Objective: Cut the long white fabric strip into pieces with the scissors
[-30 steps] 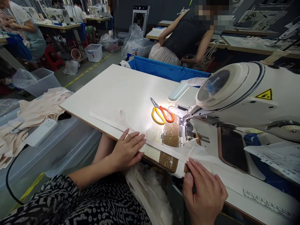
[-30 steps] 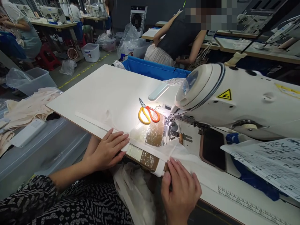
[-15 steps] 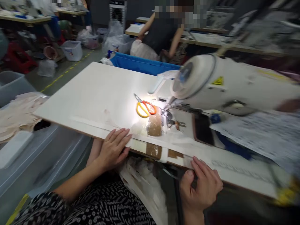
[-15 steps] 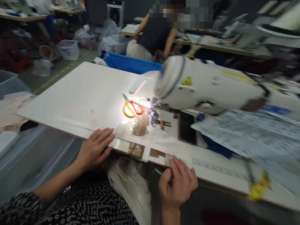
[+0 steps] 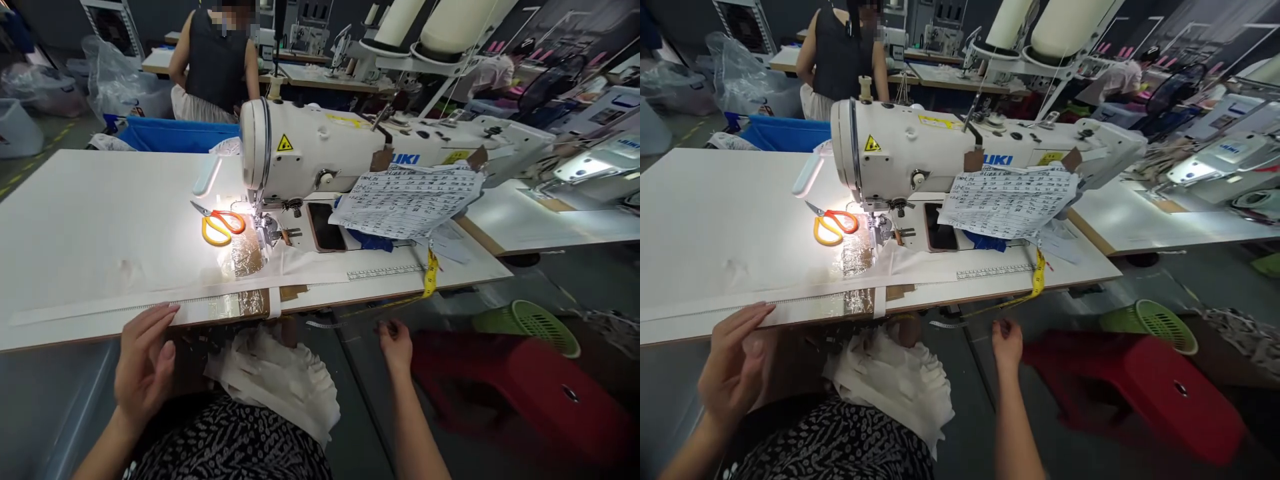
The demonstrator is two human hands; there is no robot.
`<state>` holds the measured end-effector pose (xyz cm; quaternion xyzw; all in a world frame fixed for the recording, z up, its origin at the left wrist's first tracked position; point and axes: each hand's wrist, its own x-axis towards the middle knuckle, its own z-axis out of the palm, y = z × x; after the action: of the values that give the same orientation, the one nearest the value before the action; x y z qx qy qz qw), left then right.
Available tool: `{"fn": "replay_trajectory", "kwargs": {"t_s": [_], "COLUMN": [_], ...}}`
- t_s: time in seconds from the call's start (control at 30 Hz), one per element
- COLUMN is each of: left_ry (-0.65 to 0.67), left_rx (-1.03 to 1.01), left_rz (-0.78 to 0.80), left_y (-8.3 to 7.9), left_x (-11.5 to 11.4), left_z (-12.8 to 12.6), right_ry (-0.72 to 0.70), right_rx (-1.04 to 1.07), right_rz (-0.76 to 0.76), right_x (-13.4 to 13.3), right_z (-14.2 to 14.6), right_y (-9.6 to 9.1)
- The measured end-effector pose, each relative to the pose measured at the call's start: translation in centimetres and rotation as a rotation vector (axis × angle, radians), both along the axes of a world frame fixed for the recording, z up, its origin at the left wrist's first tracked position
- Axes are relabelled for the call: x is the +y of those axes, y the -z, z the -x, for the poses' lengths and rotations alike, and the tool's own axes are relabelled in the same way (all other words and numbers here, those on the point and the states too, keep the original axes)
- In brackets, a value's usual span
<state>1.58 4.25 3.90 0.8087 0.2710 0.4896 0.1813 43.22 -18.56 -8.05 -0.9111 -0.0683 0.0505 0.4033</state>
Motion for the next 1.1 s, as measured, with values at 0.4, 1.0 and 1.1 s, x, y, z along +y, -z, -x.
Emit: {"fn": "replay_trajectory", "kwargs": {"t_s": [0.4,1.0,1.1], "left_ry": [0.526,0.793,0.721], "left_rx": [0.318,0.423,0.533], "left_rz": [0.537,1.021,1.072], "left_y": [4.3,0.6,-1.1], "left_x": [-5.0,-3.8,-1.6], "left_z": [-1.9,-5.6,0.0], "right_ry": [-0.291,-0.314,-0.202], "right_rx": [0.454,0.406,0.264], "right_rz": [0.108,-0.591,-0.47], "right_x": [4.0,1.9,0.8], "right_z": [2.5,6.8,3.8], "right_y": [2.8,-10.6,-9.2]}}
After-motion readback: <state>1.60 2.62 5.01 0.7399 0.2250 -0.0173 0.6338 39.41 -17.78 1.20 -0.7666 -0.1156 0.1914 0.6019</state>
